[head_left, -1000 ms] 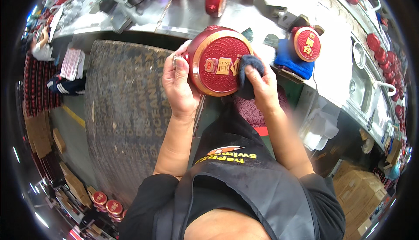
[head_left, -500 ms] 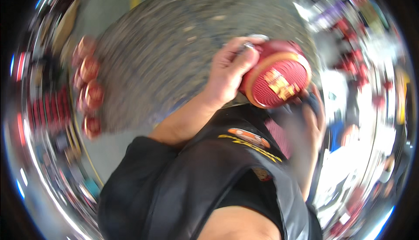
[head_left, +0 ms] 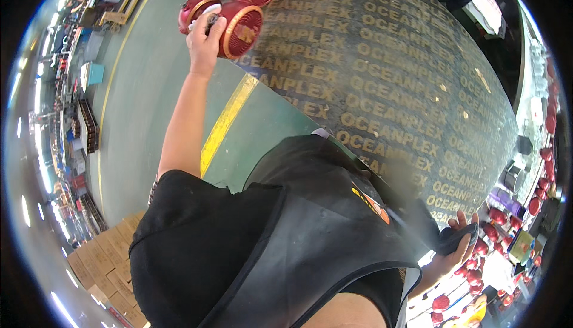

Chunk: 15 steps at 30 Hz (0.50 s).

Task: The person wipes the tops of red cylindrical containers with a cloth and places them on a black mat. The person repeats this action for multiple containers in a warehouse setting.

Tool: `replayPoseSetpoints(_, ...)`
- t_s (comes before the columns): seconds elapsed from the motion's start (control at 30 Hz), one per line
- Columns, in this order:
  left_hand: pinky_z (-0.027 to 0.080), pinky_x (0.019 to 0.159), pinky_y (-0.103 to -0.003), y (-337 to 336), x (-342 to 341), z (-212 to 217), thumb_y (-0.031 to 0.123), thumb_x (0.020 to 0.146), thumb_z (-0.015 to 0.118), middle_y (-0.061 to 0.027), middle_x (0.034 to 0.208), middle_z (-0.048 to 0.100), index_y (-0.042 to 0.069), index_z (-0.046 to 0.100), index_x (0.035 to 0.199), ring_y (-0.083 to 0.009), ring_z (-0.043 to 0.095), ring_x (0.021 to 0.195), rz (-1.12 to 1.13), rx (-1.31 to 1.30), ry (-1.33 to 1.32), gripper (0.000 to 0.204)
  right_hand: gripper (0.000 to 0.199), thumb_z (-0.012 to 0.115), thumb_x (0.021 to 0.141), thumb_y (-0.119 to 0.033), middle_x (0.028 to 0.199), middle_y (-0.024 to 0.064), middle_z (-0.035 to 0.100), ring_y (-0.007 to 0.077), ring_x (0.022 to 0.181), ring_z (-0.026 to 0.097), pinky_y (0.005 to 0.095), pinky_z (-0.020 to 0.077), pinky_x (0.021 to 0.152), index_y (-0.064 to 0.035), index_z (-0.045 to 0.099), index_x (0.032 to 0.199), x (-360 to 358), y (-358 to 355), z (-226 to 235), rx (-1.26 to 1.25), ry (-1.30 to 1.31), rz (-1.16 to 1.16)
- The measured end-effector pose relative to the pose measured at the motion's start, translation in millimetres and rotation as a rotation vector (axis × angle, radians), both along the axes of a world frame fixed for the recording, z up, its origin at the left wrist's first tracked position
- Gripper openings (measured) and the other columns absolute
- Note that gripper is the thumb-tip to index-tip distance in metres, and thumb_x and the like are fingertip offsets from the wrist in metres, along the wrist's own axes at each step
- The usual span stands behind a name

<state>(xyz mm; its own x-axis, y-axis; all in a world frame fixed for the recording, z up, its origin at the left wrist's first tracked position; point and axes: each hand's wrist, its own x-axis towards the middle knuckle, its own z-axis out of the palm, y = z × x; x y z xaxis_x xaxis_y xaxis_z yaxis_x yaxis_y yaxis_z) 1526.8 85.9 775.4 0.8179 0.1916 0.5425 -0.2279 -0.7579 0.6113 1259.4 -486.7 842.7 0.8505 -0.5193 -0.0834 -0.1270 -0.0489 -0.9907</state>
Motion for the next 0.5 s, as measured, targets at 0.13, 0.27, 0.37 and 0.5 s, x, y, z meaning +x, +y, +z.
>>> replayPoseSetpoints(0.13,0.04,0.1,-0.032,60.8,17.6,-25.9,0.022,0.091,0.061,-0.0083,0.118,0.063,0.005,0.063,0.116,-0.0183,0.057,0.111,0.053,-0.082,0.159,0.03,0.053,0.05,0.095,-0.03,0.108,0.0222,0.064,0.0204,0.084,0.061,0.0262,0.0453,0.071,0.0058,0.043,0.134,31.5,25.7,-2.3,0.046,0.031,-0.024)
replayPoseSetpoints(0.27,0.046,0.092,-0.03,84.8,30.9,-44.9,0.023,0.087,0.067,-0.0064,0.108,0.068,0.009,0.066,0.113,-0.0172,0.062,0.101,0.032,-0.066,0.102,0.029,0.055,0.051,0.094,-0.029,0.107,0.0209,0.063,0.0202,0.085,0.061,0.0255,0.045,0.072,0.0068,0.042,0.134,47.4,39.8,-1.0,0.026,0.041,0.053)
replayPoseSetpoints(0.37,0.044,0.095,-0.03,93.7,38.7,-48.7,0.023,0.088,0.066,-0.0058,0.111,0.067,0.01,0.065,0.113,-0.0167,0.061,0.104,0.01,-0.048,0.107,0.028,0.055,0.051,0.095,-0.03,0.106,0.0199,0.063,0.0195,0.084,0.06,0.026,0.0451,0.071,0.0072,0.042,0.134,52.4,46.6,-0.2,-0.004,0.066,0.045)
replayPoseSetpoints(0.5,0.042,0.097,-0.03,99.9,47.4,-48.1,0.023,0.088,0.065,-0.0053,0.114,0.066,0.009,0.064,0.115,-0.0169,0.059,0.107,-0.057,-0.059,0.155,0.03,0.054,0.053,0.094,-0.03,0.102,0.0183,0.063,0.0186,0.081,0.059,0.0263,0.0454,0.069,0.0075,0.044,0.132,53.0,51.7,-4.3,0.034,0.086,-0.018)
